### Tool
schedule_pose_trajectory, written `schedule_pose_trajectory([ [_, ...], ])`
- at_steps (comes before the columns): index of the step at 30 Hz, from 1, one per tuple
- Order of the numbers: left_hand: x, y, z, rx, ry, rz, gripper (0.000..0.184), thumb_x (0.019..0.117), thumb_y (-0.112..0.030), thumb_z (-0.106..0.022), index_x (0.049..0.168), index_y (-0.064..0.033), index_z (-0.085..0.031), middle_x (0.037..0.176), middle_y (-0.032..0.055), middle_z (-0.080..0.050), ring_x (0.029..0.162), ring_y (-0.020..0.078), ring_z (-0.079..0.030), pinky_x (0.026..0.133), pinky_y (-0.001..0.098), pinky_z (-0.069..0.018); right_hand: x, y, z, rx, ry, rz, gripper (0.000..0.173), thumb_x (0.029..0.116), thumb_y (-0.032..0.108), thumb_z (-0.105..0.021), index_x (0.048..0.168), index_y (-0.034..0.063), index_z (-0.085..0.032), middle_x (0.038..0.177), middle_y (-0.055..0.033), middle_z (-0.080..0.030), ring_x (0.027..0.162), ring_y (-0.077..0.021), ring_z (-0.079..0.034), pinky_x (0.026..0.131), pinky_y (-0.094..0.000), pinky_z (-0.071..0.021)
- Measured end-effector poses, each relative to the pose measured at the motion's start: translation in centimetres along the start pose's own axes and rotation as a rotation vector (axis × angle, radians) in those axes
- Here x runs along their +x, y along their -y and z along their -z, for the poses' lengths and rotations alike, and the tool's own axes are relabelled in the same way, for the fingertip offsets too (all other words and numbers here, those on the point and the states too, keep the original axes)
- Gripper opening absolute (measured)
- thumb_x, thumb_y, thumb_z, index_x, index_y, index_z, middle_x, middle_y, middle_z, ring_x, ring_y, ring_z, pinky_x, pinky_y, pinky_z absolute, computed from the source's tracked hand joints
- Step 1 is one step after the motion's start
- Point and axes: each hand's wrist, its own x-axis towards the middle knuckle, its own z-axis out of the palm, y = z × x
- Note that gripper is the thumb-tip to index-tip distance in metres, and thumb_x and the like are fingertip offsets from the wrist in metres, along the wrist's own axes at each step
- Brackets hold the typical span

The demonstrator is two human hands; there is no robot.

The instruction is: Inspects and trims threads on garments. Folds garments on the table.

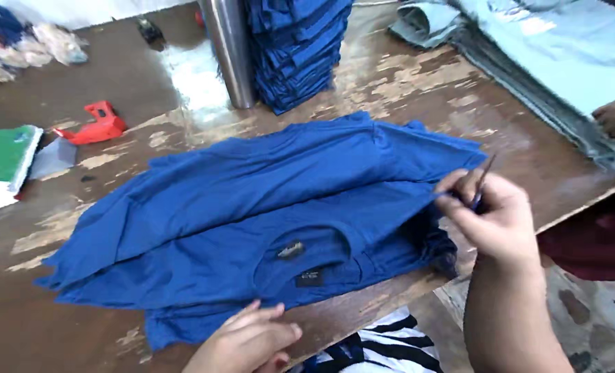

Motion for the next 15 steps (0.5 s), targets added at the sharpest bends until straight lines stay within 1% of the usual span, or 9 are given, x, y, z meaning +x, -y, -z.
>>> schedule_pose_trajectory([
  [1,0.8,0.1,-0.4,0.081,-0.008,-0.002,0.034,0.1106,-0.025,-0.04,0.125,-0.0152,-0.069,0.122,0.0004,-0.074,0.132,0.0216,-0.059,0.119,0.0548,-0.0349,1.8,-0.1,0.5,-0.012,-0.023,0.033,0.01,0.0923,0.022,-0.066,0.088,0.0166,-0.059,0.092,0.0111,-0.063,0.074,0.0075,-0.055,0.064,-0.0125,-0.047],
  [3,2.6,0.9,0.1,0.341,-0.084,0.058,0.039,0.1076,-0.021,-0.035,0.13,-0.0173,-0.067,0.124,0.0031,-0.072,0.132,0.0376,-0.058,0.109,0.0798,-0.0245,5.9,-0.8,0.7,-0.017,-0.061,0.078,0.009,0.0915,0.018,-0.064,0.088,0.0154,-0.056,0.09,0.0117,-0.063,0.076,0.0084,-0.055,0.068,-0.0129,-0.046],
  [5,4.6,3.8,2.7,0.671,-0.211,0.198,0.043,0.1044,-0.021,-0.036,0.136,-0.0202,-0.066,0.134,0.011,-0.067,0.133,0.0511,-0.052,0.099,0.0904,-0.0195,9.5,-2.1,-0.4,-0.027,-0.104,0.03,0.008,0.0904,0.013,-0.062,0.088,0.0118,-0.055,0.085,0.0101,-0.059,0.074,0.0074,-0.053,0.069,-0.0137,-0.0451],
  [7,6.0,7.7,6.7,0.847,-0.3,0.394,0.046,0.1036,-0.022,-0.042,0.147,-0.0235,-0.058,0.155,0.0198,-0.046,0.147,0.0614,-0.021,0.099,0.0929,-0.0061,11.9,-4.3,-2.3,-0.134,-0.106,-0.061,0.013,0.092,0.013,-0.06,0.092,0.0006,-0.056,0.083,-0.0012,-0.056,0.073,-0.0024,-0.051,0.069,-0.022,-0.0447],
  [8,6.2,9.8,8.5,0.873,-0.33,0.501,0.048,0.1054,-0.027,-0.042,0.153,-0.0249,-0.051,0.163,0.0208,-0.035,0.15,0.0607,-0.011,0.101,0.0912,-0.0022,12.4,-5.6,-3.4,-0.197,-0.07,-0.106,0.018,0.0931,0.013,-0.06,0.095,-0.0045,-0.058,0.084,-0.0098,-0.057,0.075,-0.0127,-0.054,0.07,-0.032,-0.0461],
  [9,6.2,11.9,9.8,0.853,-0.353,0.601,0.05,0.1077,-0.035,-0.039,0.157,-0.025,-0.044,0.165,0.022,-0.029,0.151,0.0596,-0.008,0.103,0.0897,-0.001,12.5,-7.2,-4.6,-0.249,-0.013,-0.146,0.021,0.0945,0.014,-0.059,0.095,-0.0076,-0.059,0.087,-0.0182,-0.059,0.079,-0.0251,-0.058,0.072,-0.0447,-0.0478],
  [11,5.8,14.9,10.4,0.746,-0.415,0.701,0.058,0.1072,-0.049,-0.032,0.16,-0.0249,-0.038,0.165,0.0198,-0.03,0.151,0.0547,-0.018,0.105,0.087,-0.0079,12.1,-9.8,-6.1,-0.318,0.103,-0.204,0.027,0.0962,0.019,-0.055,0.095,-0.0071,-0.061,0.099,-0.0263,-0.061,0.097,-0.0418,-0.061,0.082,-0.0625,-0.0453],
  [13,5.6,15.7,9.3,0.741,-0.509,0.673,0.061,0.1052,-0.051,-0.031,0.159,-0.0231,-0.04,0.165,0.0188,-0.032,0.151,0.0491,-0.024,0.11,0.0815,-0.0139,11.7,-9.8,-5.6,-0.354,0.094,-0.134,0.027,0.0948,0.021,-0.057,0.09,-0.0061,-0.06,0.1,-0.0267,-0.06,0.1,-0.0437,-0.059,0.083,-0.0623,-0.0436],
  [15,5.3,14.8,8.0,0.752,-0.59,0.614,0.062,0.1051,-0.045,-0.036,0.159,-0.0145,-0.038,0.166,0.0249,-0.023,0.153,0.0527,-0.015,0.112,0.0805,-0.0115,10.9,-8.3,-4.5,-0.391,0.028,-0.026,0.027,0.0905,0.02,-0.06,0.085,-0.0066,-0.058,0.1,-0.0285,-0.059,0.1,-0.0464,-0.058,0.083,-0.063,-0.0427],
])
